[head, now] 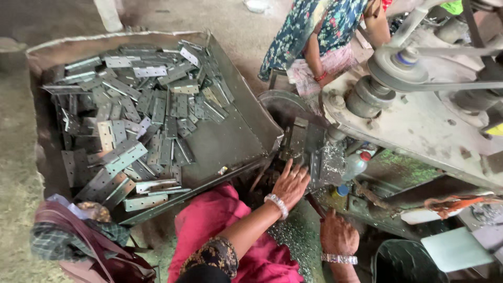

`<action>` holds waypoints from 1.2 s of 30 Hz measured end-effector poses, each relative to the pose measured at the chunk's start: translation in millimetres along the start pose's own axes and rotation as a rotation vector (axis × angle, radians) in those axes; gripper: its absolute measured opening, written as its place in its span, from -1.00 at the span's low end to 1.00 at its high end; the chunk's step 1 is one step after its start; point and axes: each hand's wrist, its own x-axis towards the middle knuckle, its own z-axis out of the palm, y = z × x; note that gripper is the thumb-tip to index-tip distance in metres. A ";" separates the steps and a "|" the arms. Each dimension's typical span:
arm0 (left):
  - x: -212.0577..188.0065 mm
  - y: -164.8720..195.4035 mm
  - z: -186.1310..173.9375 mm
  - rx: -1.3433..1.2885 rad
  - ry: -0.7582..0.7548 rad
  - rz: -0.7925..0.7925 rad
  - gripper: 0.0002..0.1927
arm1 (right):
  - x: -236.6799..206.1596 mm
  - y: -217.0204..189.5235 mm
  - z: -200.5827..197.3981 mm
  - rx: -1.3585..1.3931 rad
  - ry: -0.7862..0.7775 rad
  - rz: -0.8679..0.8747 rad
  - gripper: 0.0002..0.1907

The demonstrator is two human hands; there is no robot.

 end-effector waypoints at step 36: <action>72.1 32.2 -2.3 0.217 -0.358 -0.256 -0.44 | -39.6 -7.5 31.2 0.224 -0.095 0.082 -0.72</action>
